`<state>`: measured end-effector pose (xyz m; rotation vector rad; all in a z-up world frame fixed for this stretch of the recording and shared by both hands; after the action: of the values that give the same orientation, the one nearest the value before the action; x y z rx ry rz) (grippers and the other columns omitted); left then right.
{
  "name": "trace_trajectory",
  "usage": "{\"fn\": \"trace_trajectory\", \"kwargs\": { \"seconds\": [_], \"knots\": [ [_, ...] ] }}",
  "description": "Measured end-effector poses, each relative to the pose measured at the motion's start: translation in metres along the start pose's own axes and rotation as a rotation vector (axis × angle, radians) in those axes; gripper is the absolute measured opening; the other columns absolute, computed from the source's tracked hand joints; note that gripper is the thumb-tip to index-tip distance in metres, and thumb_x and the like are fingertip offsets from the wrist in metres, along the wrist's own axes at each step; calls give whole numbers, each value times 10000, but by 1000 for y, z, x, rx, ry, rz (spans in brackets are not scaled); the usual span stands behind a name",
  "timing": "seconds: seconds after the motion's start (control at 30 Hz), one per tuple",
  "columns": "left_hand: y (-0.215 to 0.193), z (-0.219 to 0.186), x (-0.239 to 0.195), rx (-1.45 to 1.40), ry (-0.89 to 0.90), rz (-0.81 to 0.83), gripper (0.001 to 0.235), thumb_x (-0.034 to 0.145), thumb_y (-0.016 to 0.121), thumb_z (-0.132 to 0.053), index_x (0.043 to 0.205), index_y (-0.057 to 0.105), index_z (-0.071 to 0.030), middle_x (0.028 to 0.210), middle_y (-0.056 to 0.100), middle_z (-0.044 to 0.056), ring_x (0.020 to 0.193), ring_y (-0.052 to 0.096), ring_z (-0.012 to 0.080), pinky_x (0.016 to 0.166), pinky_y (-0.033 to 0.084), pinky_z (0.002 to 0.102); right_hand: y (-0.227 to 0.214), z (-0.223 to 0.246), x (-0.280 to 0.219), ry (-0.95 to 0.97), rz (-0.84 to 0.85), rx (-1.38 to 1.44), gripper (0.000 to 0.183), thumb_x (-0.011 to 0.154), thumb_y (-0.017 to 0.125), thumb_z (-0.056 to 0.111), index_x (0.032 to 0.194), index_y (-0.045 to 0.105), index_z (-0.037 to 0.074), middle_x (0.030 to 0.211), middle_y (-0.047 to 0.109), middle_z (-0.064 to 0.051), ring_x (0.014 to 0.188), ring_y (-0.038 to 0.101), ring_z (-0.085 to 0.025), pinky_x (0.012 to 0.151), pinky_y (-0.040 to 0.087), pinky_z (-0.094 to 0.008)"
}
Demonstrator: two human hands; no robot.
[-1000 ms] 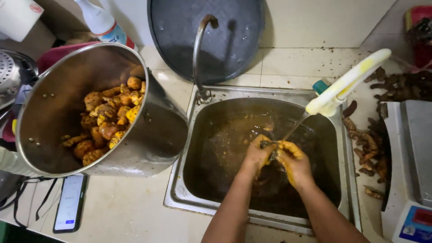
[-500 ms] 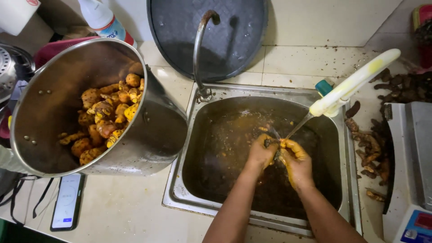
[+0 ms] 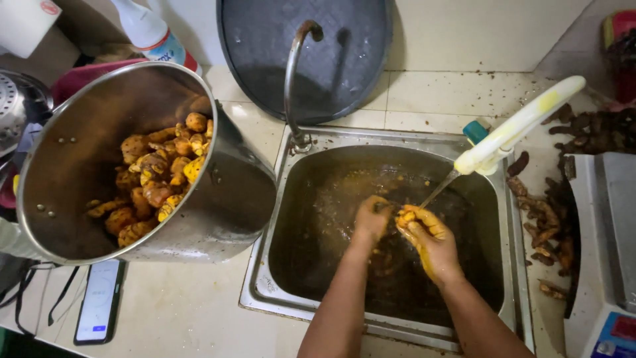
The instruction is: Washing and scrubbing turmeric roots in a sink under running water
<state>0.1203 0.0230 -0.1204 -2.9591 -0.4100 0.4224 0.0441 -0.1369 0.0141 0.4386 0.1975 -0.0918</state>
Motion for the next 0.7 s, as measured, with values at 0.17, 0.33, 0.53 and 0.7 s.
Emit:
{"fn": "trace_trajectory", "kwargs": {
  "seconds": [0.17,0.33,0.53,0.7],
  "knots": [
    [-78,-37,-27,656,-115,-4,332,870,747,-260,1175,630,-201,1272,487,118,1151,575,399,900,589,534,10,12,5,95,77,231,472,975,478,-78,1437,533,-6,1356,606,-253,1285,580,-406,1165,391,-595],
    [-36,47,-8,1078,-173,324,249,843,623,-284,1027,790,-279,1019,776,70,1006,756,316,834,614,511,-1,6,13,97,82,286,435,1001,442,-63,1426,519,-9,1411,575,-270,1354,530,-440,1201,348,-599],
    [-9,-81,-71,-403,-131,201,237,790,826,-84,1015,760,-121,916,619,141,651,604,202,372,539,254,-32,-21,25,106,22,234,406,1007,502,-72,1402,580,-14,1168,631,-123,1148,632,-268,1119,472,-494],
    [2,-108,-81,236,284,163,181,846,750,-334,975,706,-215,951,660,92,967,682,298,855,546,386,-37,-28,20,103,-96,96,323,1006,533,-85,1311,611,-14,1348,637,-194,1213,613,-322,1050,492,-530]
  ]
}}
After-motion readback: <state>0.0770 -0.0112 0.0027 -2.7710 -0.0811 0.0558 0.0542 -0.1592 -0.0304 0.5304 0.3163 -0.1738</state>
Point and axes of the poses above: each hand's wrist, its own x-axis towards the middle knuckle, its own y-axis out of the palm, z = x × y, the point moved 9 cm from there along x, towards the middle knuckle
